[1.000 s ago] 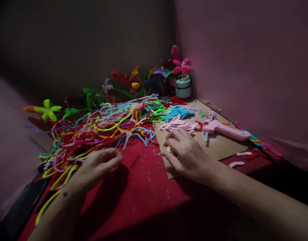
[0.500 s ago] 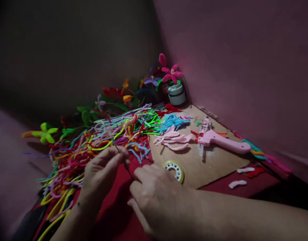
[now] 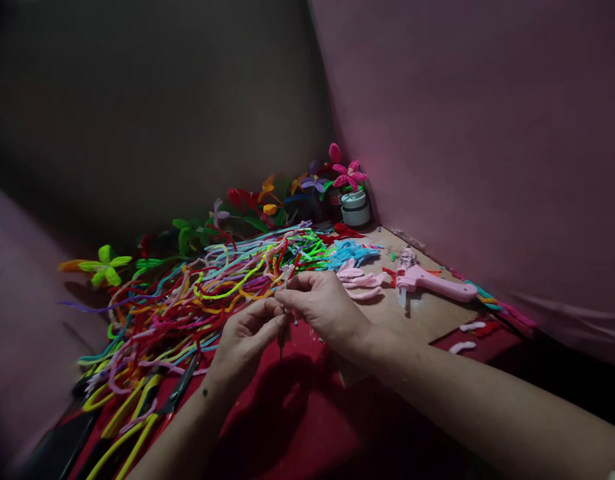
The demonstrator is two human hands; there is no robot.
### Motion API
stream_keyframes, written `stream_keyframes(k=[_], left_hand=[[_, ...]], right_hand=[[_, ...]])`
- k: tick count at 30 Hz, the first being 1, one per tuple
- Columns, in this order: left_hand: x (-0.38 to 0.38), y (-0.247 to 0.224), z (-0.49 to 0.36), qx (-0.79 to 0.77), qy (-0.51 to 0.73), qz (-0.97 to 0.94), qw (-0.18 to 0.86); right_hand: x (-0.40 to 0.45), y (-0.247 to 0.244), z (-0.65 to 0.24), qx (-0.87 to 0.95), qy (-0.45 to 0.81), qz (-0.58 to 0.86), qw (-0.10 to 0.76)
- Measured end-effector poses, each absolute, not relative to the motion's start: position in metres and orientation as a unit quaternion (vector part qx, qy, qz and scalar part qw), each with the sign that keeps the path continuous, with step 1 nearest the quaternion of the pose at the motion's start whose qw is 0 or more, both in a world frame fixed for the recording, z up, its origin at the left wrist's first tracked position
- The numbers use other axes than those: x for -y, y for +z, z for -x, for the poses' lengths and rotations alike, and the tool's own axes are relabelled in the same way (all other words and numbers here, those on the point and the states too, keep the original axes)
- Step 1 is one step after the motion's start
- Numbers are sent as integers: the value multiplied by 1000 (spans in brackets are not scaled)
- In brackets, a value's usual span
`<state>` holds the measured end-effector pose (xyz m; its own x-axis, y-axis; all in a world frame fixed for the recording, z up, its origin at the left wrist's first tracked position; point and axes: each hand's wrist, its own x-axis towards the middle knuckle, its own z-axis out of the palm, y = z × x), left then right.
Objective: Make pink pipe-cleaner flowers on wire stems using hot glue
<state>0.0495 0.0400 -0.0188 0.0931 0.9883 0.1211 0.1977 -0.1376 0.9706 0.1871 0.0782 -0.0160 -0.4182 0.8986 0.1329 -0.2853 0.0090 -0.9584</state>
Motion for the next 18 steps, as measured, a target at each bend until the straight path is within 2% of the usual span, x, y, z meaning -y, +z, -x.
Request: stream_keyframes(k=[6, 11, 18], left_hand=[[-35, -23, -38, -439, 499, -543, 513], [-36, -22, -24, -455, 536, -500, 506], [-41, -22, -28, -468, 592, -415, 508]], right_hand=[[-74, -13, -173, 547, 633, 285, 468], [-75, -14, -155, 600, 579, 259, 488], [-101, -16, -181, 632, 416, 292, 585]])
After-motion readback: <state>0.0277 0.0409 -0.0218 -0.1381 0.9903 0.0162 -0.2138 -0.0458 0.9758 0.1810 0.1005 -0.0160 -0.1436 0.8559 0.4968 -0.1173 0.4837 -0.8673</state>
